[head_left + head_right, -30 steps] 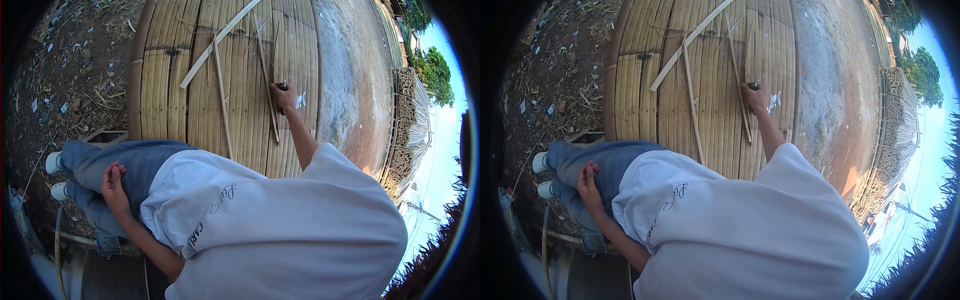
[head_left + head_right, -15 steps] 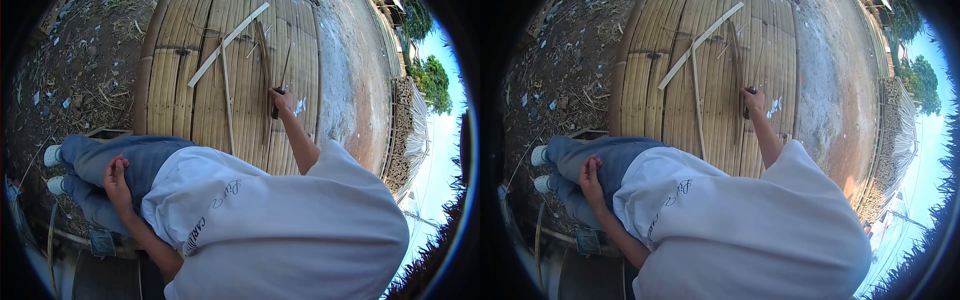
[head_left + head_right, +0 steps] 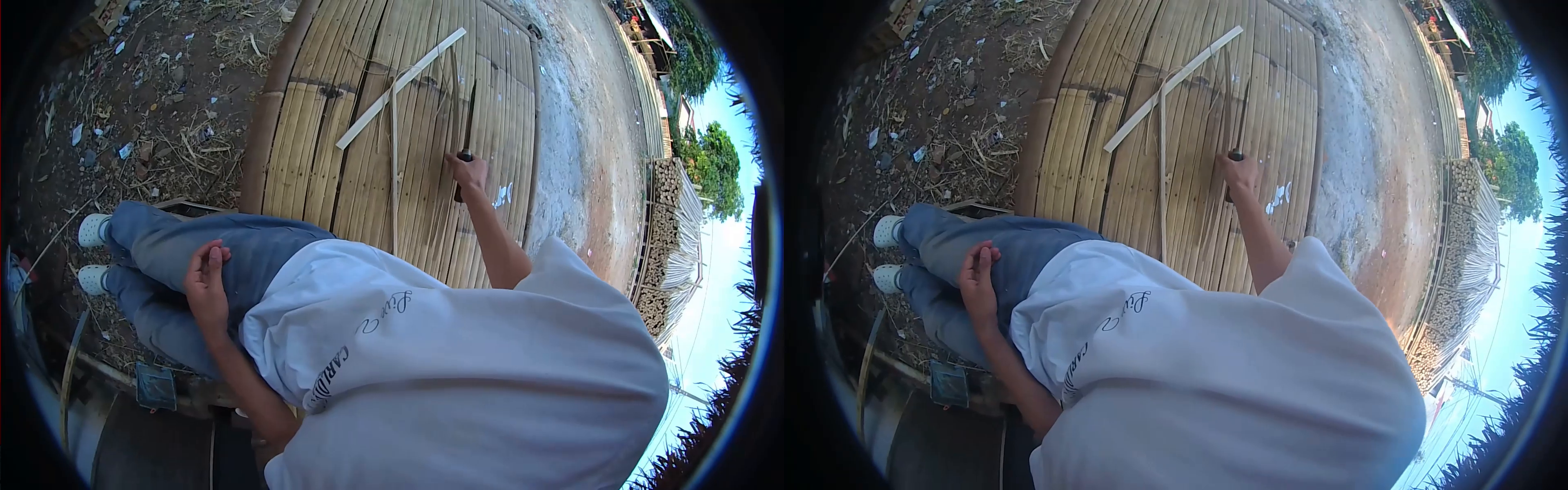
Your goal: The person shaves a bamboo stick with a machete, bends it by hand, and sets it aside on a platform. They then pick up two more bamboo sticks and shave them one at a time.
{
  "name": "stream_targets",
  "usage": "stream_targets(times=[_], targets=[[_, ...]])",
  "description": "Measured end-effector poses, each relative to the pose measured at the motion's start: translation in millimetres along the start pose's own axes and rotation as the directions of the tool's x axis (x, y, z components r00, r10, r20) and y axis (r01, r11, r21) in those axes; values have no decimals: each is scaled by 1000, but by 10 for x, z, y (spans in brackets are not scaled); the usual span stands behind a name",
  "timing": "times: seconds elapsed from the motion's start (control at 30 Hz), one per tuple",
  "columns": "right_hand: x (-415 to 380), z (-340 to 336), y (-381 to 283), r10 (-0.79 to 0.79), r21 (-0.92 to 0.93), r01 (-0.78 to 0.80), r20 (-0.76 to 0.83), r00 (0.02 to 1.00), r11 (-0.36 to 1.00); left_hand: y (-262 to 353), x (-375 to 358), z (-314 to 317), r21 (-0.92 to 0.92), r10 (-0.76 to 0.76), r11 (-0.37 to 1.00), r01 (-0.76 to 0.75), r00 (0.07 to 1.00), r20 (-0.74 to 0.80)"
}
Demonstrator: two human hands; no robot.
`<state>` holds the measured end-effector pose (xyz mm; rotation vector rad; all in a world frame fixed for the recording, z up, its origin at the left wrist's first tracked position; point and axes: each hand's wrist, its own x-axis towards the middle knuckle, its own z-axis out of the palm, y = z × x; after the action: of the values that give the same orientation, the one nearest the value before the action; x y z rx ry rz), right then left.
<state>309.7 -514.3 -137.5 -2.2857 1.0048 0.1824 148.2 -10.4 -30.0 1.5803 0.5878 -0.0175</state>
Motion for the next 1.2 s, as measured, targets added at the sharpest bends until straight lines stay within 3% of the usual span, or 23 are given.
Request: stream_targets(times=[0.03, 0.07, 0.13, 0.2, 0.27, 0.33, 0.4, 0.47, 0.53, 0.6, 0.67, 0.7, 0.8, 0.87, 0.93, 1.0, 1.03, 1.07, 1.1, 1.17, 1.2], targets=[[-165, -50, -224, 13, 169, -8, -28, 1000, 986, 18, -4, -3, -25, -6, 1000, 6, 1000, 9], [-239, -107, -421, -10, 176, 12, -17, 1000, 984, 23, -4, -21, -28, 7, 1000, -7, 1000, -14], [-335, -238, -792, -140, 448, 95, 69, 988, 889, 36, -5, -63, -140, -30, 990, 33, 999, 21], [-619, -351, -1347, -206, 439, 150, 81, 975, 886, 82, 2, -78, -159, -14, 987, 17, 1000, 18], [-902, -357, -1862, -449, 558, 231, 293, 844, 797, 233, 6, -65, -177, 5, 984, -6, 1000, -8], [-1215, -214, -2345, -541, 575, 259, 396, 742, 776, 528, -23, 3, -200, 101, 976, -87, 993, 63], [-1803, -63, -2833, -626, 575, 281, 586, 514, 768, 804, -20, 63, -220, 217, 955, -198, 974, 64], [-2356, 157, -3177, -669, 596, 305, 677, 307, 743, 1050, 8, 80, -352, 275, 900, -259, 961, -5], [-2873, 432, -3324, -660, 606, 330, 748, 74, 724, 1169, 8, 22, -379, 311, 852, -363, 931, -192], [-3330, 673, -3396, -615, 595, 422, 782, -107, 684, 1211, -108, -122, -284, 300, 858, -428, 866, -400], [-3690, 886, -3377, -567, 624, 398, 780, -265, 672, 1156, -268, -376, -194, 284, 865, -462, 772, -569], [-3848, 961, -3364, -544, 616, 436, 786, -293, 656, 1087, -354, -483, -139, 268, 883, -449, 724, -636], [-4278, 1102, -3263, -498, 620, 475, 784, -370, 624, 964, -584, -707, 12, 292, 903, -429, 595, -749], [-4458, 1217, -3179, -544, 645, 494, 762, -352, 584, 914, -676, -807, 45, 255, 937, -347, 589, -767], [-4567, 1324, -3180, -508, 649, 514, 760, -406, 560, 711, -728, -1003, -169, 115, 897, -409, 584, -804], [-4546, 1513, -3201, -515, 593, 468, 804, -297, 655, 541, -919, -1347, -245, -10, 880, -407, 501, -865], [-4496, 1607, -3243, -576, 583, 471, 798, -178, 662, 437, -1081, -1576, -243, -50, 890, -386, 447, -893], [-4394, 1748, -3283, -660, 626, 466, 743, -112, 626, 292, -1233, -1786, -205, -83, 891, -406, 296, -951], [-4261, 1916, -3336, -716, 635, 510, 696, -54, 580, -77, -1335, -2066, -125, -98, 889, -441, 85, -992], [-4104, 1977, -3372, -779, 630, 563, 626, 38, 534, -608, -1578, -2358, -124, -157, 880, -459, -34, -987], [-4131, 1973, -3378, -786, 640, 556, 617, 39, 531, -580, -1540, -2308, -126, -145, 873, -471, -5, -989]])
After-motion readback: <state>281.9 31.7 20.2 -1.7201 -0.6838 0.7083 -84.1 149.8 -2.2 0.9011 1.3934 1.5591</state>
